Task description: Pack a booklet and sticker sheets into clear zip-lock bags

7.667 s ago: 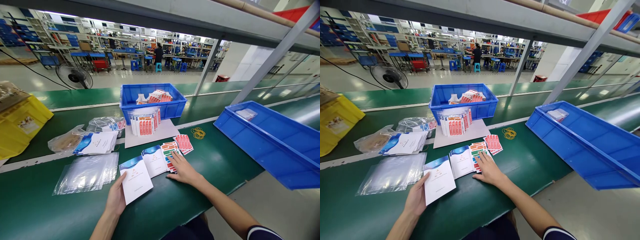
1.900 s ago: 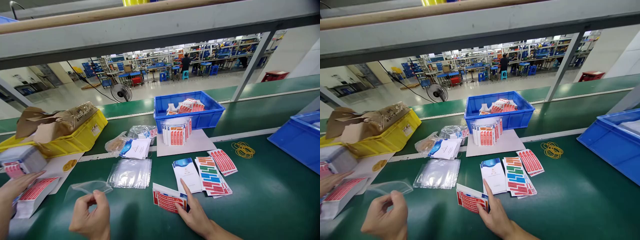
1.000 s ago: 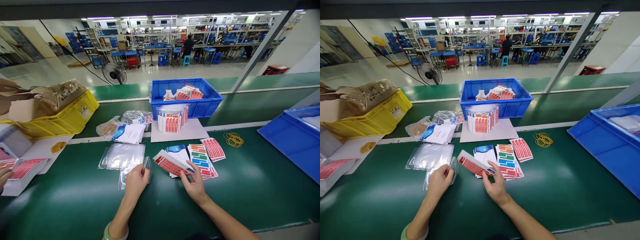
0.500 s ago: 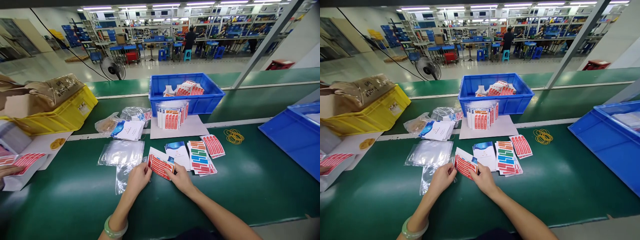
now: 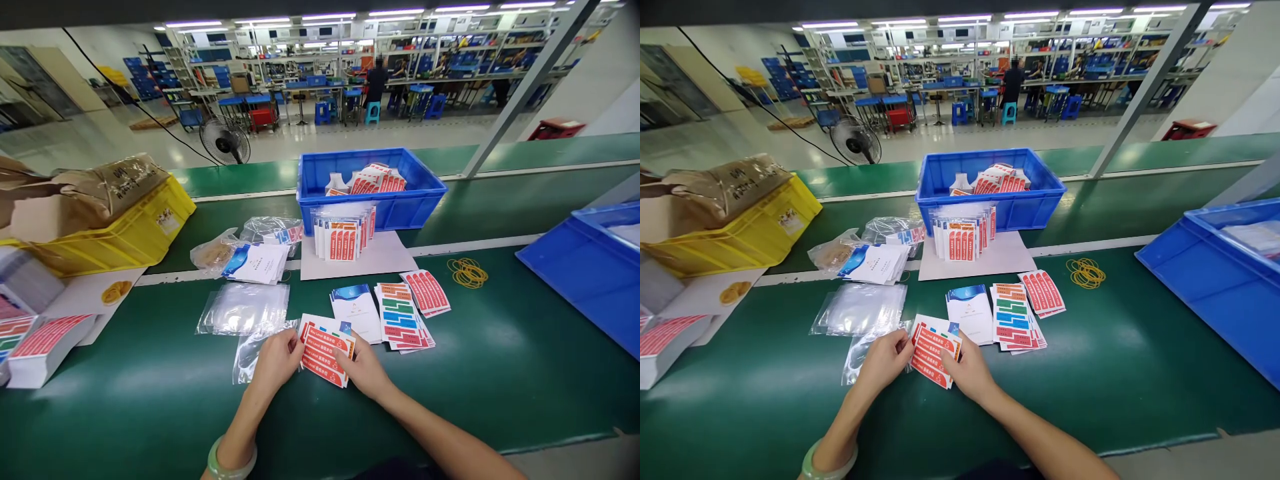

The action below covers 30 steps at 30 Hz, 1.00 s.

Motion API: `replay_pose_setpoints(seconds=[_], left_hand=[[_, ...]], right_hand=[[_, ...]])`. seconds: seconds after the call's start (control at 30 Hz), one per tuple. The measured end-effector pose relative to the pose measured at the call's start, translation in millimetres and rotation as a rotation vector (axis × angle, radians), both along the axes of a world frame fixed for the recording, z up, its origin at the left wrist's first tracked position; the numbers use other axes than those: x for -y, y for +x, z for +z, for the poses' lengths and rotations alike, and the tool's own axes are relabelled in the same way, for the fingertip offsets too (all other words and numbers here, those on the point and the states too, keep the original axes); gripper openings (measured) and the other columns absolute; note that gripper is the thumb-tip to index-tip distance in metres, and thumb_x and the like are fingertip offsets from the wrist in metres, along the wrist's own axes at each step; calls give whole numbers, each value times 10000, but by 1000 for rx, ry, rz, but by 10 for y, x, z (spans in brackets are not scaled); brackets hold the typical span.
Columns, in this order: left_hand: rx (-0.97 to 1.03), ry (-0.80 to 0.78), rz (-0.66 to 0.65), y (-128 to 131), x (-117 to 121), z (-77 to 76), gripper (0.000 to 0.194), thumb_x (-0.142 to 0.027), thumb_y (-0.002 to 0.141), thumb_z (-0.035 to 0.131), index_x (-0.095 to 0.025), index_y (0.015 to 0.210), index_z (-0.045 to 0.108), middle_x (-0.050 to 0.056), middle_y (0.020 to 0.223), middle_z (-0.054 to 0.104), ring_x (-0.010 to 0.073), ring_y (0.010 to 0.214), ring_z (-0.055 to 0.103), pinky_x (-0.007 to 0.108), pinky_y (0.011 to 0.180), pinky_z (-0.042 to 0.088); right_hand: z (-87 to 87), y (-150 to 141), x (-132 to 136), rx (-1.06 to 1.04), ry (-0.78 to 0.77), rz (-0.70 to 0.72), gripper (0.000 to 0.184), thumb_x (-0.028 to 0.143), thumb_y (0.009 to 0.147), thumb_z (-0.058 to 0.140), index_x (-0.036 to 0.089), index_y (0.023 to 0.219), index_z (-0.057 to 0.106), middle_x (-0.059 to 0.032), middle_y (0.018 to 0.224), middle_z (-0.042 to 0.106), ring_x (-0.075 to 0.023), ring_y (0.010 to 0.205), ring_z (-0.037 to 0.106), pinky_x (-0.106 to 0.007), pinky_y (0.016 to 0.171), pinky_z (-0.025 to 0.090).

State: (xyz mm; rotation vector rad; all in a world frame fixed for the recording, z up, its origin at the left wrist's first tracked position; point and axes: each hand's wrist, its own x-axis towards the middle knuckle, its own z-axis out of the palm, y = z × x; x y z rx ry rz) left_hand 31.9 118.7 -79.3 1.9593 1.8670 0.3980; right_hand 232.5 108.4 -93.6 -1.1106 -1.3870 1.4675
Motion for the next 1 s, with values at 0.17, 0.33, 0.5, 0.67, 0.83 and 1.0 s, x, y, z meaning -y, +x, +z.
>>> replay_pose_setpoints(seconds=[0.17,0.33,0.5,0.67,0.83,1.0], left_hand=[[-27,2,-12,22,11,-31,190,-185,754,421,-211,575,361,-37,527,477,128,495,437,243,490,230],[-57,46,-20,61,29,-6,162,-182,765,425,-213,610,390,-29,579,513,137,532,467,246,518,269],[-93,109,-27,88,35,30,141,-172,790,406,-214,655,412,-3,663,548,158,631,518,258,571,321],[-104,124,-134,80,25,38,172,-173,805,407,-213,638,409,-2,680,544,153,635,516,261,572,337],[-106,150,-146,32,24,49,163,-172,816,416,-212,658,408,-10,662,525,147,615,507,260,561,353],[-101,178,-245,75,47,46,173,-181,862,385,-207,699,436,15,768,527,150,692,518,262,598,384]], right_hand=[[15,81,7,-86,-181,97,364,424,810,598,175,1067,529,-93,1050,665,-278,945,636,-436,829,503],[46,152,-24,-212,-311,145,437,472,778,632,185,1086,518,-87,1038,672,-259,884,658,-430,822,503],[5,178,-56,-249,-350,141,474,485,757,656,192,1102,516,-84,1054,667,-252,901,653,-430,850,491],[-5,183,-71,-224,-339,244,407,461,790,627,184,1073,532,-80,1039,667,-247,890,650,-408,829,492],[75,249,-117,-201,-336,290,364,411,826,597,183,1100,527,-62,1002,666,-218,878,644,-368,808,501],[18,229,-91,-92,-405,341,402,447,834,567,180,1124,485,-43,834,666,-196,668,640,-276,507,494]])
